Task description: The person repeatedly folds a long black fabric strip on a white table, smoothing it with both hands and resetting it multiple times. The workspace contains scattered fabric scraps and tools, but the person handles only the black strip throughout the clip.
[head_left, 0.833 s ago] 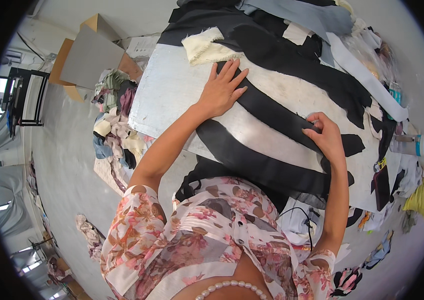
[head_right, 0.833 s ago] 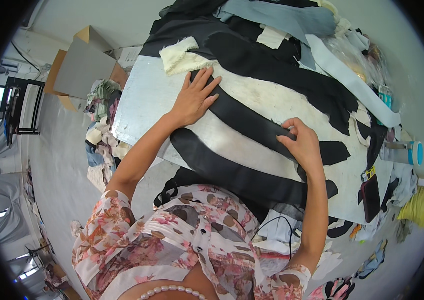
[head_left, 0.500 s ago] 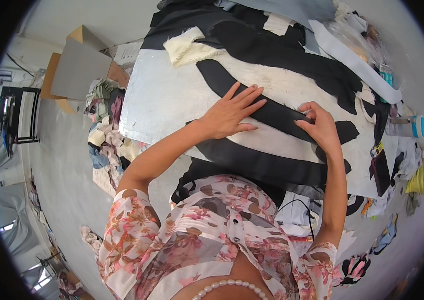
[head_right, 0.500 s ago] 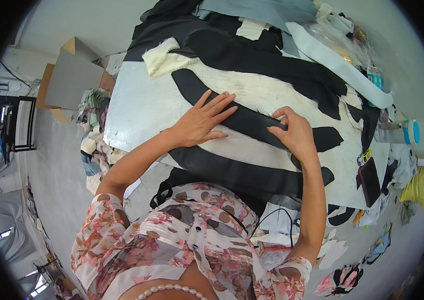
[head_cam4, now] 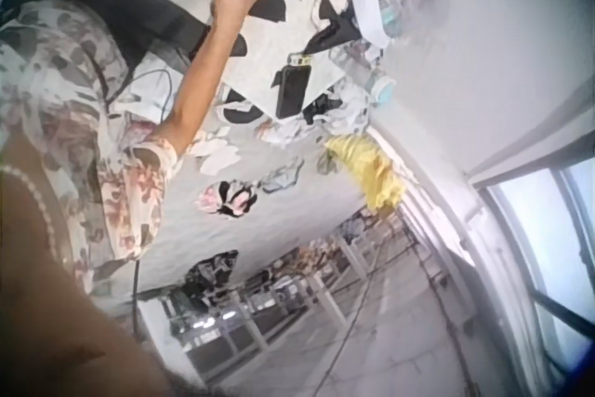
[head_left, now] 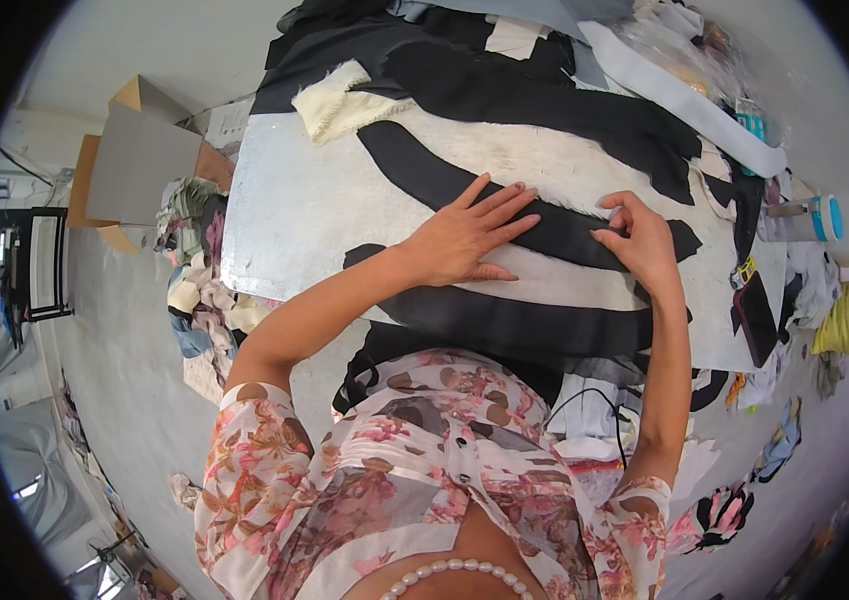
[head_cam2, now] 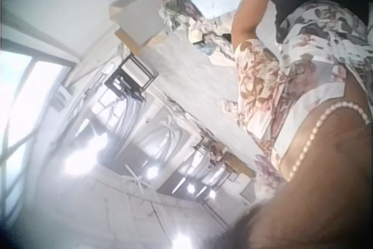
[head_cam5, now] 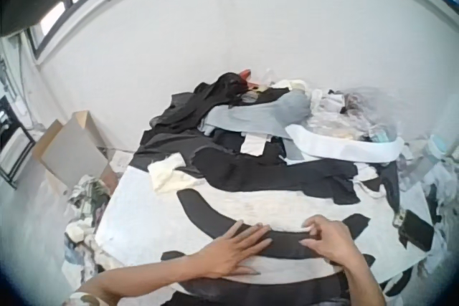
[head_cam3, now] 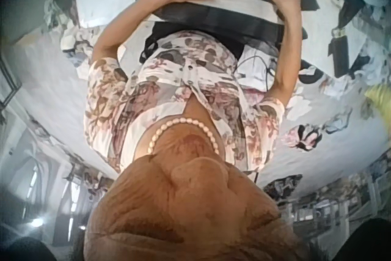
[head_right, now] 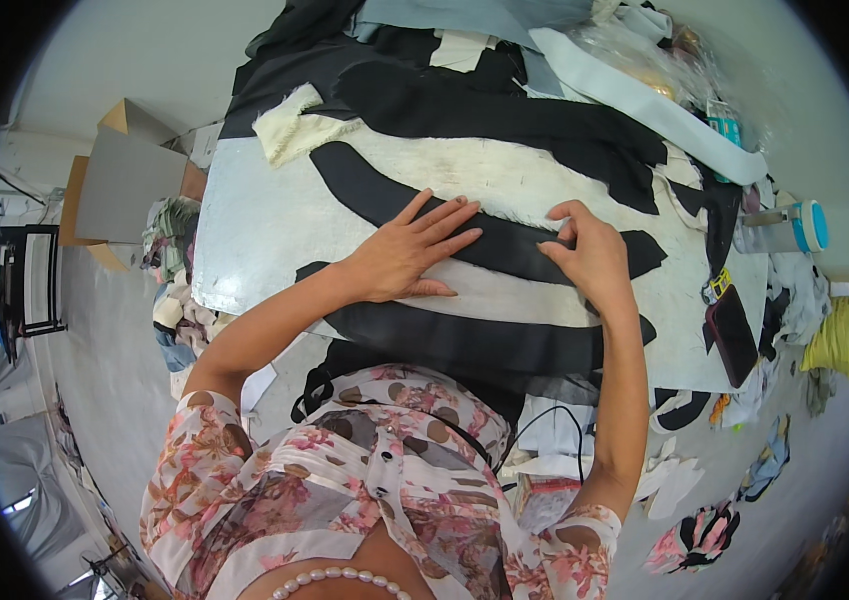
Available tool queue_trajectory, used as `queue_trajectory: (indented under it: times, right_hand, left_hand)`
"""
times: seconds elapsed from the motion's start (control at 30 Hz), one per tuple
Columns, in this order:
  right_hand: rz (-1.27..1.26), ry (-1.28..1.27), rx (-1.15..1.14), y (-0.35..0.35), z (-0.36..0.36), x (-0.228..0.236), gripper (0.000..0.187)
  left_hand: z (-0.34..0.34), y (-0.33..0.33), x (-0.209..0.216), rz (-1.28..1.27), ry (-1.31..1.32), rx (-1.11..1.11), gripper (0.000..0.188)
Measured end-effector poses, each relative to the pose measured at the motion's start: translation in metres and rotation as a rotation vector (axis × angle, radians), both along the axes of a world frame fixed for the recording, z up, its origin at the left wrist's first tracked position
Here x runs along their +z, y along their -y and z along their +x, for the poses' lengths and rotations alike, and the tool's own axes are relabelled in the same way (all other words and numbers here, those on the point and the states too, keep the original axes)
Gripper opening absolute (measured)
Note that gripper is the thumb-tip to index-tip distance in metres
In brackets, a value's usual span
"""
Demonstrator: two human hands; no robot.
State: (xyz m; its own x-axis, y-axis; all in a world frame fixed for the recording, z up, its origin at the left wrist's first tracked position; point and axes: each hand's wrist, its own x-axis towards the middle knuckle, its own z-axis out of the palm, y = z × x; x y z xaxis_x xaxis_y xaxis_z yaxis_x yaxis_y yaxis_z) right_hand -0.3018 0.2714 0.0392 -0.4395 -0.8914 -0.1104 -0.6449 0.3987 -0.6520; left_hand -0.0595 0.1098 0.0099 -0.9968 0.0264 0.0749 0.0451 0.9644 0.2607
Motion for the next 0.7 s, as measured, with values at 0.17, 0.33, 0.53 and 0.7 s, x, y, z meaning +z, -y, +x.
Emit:
queue_trajectory:
  times: [0.17, 0.33, 0.53, 0.7]
  right_hand:
    - [-0.052, -0.031, -0.014, -0.008, -0.008, -0.009, 0.037]
    - [-0.038, 0.002, -0.013, -0.012, -0.009, -0.002, 0.035]
    - [-0.123, 0.08, -0.053, -0.034, -0.037, -0.007, 0.036]
    - [-0.127, -0.039, -0.072, -0.037, -0.037, -0.015, 0.037]
  left_hand:
    - [-0.019, -0.014, 0.014, -0.121, 0.041, 0.009, 0.088]
    - [-0.045, -0.035, -0.009, -0.038, -0.107, -0.107, 0.09]
    - [-0.043, -0.031, -0.01, -0.047, -0.08, -0.114, 0.09]
    - [-0.053, -0.039, 0.008, -0.111, 0.028, -0.086, 0.088]
